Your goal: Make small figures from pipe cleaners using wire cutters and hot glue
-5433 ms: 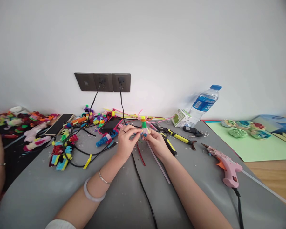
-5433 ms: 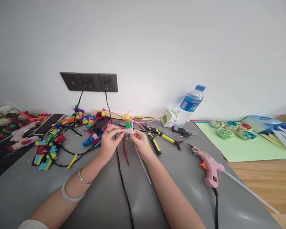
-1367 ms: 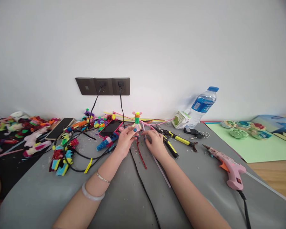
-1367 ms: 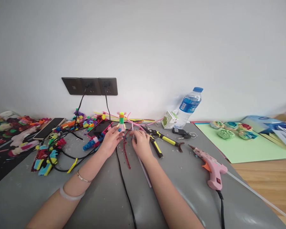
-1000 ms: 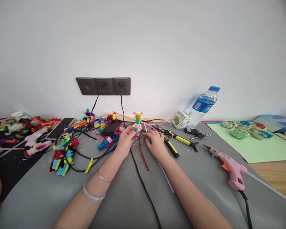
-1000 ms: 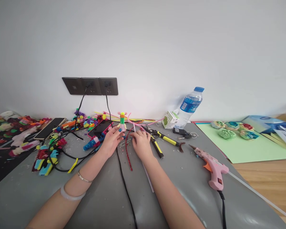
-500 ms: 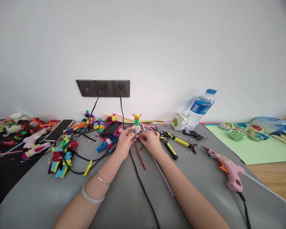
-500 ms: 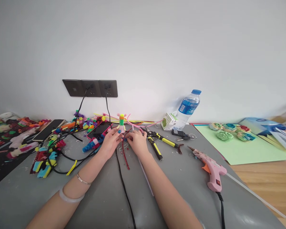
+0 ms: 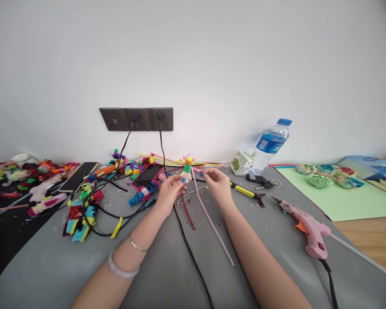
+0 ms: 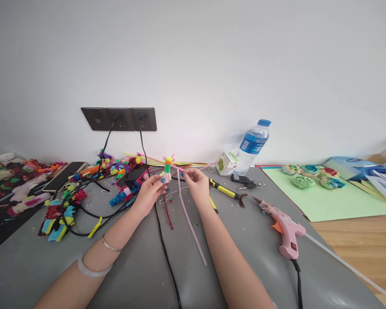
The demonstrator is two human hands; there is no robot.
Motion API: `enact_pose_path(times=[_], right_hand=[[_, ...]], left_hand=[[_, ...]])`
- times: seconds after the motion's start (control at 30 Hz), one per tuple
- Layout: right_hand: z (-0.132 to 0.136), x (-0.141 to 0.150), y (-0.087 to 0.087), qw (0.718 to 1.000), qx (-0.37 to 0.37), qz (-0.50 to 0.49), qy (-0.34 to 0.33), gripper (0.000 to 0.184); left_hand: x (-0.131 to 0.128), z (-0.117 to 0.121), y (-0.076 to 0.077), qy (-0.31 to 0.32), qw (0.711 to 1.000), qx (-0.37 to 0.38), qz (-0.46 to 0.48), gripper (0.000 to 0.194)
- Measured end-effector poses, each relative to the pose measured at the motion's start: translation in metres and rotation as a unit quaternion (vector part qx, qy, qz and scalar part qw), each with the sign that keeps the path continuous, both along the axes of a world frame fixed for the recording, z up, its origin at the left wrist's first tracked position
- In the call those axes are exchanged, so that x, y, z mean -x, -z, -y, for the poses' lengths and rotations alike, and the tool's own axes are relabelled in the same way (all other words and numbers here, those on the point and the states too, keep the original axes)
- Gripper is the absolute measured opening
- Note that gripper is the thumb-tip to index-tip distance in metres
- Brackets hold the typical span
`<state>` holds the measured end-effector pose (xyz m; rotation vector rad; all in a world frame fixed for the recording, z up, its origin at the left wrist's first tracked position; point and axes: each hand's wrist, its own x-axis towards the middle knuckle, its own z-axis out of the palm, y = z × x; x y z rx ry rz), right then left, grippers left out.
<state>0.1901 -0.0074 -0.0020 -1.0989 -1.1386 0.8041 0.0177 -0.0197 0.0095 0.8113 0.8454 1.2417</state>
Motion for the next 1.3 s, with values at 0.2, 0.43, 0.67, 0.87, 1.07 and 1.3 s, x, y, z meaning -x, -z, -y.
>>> enact_pose_path(times=[0.2,0.43,0.67,0.87,1.07,1.3], right_hand=[[0.005,0.006,-0.006,0.999,-0.023,-0.040,-0.025,0.023],[0.007,0.008,-0.008,0.996,-0.052,-0.062,-0.035,0.020],[0.007,0.009,-0.004,0.996,-0.085,0.000,-0.035,0.020],[0.007,0.009,-0.004,0.995,-0.084,0.046,-0.018,0.020],[0.008,0.010,-0.004,0.996,-0.077,0.048,-0.014,0.015],[0.011,0.011,-0.010,0.996,-0.063,0.070,-0.010,0.016]], left_hand=[[-0.001,0.002,-0.002,0.014,0.999,0.007,-0.029,0.048],[-0.002,0.006,-0.003,0.054,0.997,0.011,-0.056,0.046],[-0.004,0.008,-0.002,0.083,0.995,0.018,-0.043,0.045],[-0.003,0.008,0.000,0.090,0.995,-0.003,-0.045,0.042],[-0.002,0.008,0.001,0.098,0.991,-0.044,-0.076,0.040],[-0.002,0.008,0.001,0.096,0.989,-0.059,-0.091,0.042]])
